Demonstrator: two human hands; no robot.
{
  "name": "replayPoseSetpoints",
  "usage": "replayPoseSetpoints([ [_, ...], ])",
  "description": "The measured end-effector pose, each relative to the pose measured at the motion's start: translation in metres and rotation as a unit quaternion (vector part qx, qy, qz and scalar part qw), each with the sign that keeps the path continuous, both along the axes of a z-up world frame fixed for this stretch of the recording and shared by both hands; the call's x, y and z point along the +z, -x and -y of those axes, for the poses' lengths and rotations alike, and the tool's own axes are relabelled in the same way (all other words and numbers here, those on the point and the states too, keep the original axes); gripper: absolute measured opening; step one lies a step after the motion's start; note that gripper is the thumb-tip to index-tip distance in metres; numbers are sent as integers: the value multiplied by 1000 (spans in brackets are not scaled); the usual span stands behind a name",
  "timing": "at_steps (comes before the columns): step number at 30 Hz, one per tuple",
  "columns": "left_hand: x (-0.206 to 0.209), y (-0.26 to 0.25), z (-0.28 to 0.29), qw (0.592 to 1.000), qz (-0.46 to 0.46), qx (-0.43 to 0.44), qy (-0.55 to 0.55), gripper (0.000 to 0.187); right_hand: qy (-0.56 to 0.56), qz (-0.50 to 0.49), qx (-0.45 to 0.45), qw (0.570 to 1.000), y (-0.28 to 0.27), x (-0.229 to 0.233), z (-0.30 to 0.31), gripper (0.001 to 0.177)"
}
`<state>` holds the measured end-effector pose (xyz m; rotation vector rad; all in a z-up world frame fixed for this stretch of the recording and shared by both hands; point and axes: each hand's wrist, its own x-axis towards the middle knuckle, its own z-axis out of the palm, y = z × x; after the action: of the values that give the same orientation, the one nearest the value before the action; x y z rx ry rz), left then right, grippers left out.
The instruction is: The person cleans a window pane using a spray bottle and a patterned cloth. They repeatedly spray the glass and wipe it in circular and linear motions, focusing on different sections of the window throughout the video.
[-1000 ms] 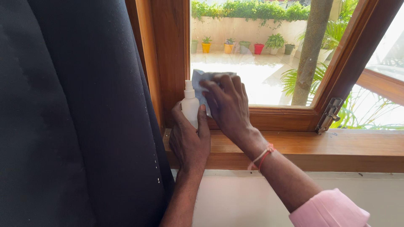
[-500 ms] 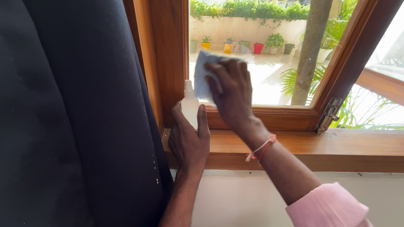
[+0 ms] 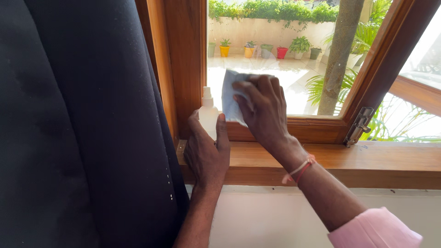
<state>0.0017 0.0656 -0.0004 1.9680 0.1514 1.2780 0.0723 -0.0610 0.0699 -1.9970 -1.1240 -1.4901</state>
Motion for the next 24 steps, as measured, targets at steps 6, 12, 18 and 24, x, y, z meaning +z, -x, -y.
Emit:
replayPoseSetpoints([
  [6, 5, 6, 2, 1000, -20, -7, 7, 57, 1, -4, -2, 1000, 3, -4, -28, 24],
  [12, 3, 4, 1, 1000, -5, -13, 2, 58, 55, -17, -4, 998, 5, -23, 0, 27],
  [18, 0, 1, 2, 1000, -5, 10, -6, 59, -24, 1, -9, 1000, -2, 7, 18, 24],
  [24, 7, 8, 5, 1000, -16, 10, -5, 56, -42, 32, 18, 998, 1, 10, -24, 27],
])
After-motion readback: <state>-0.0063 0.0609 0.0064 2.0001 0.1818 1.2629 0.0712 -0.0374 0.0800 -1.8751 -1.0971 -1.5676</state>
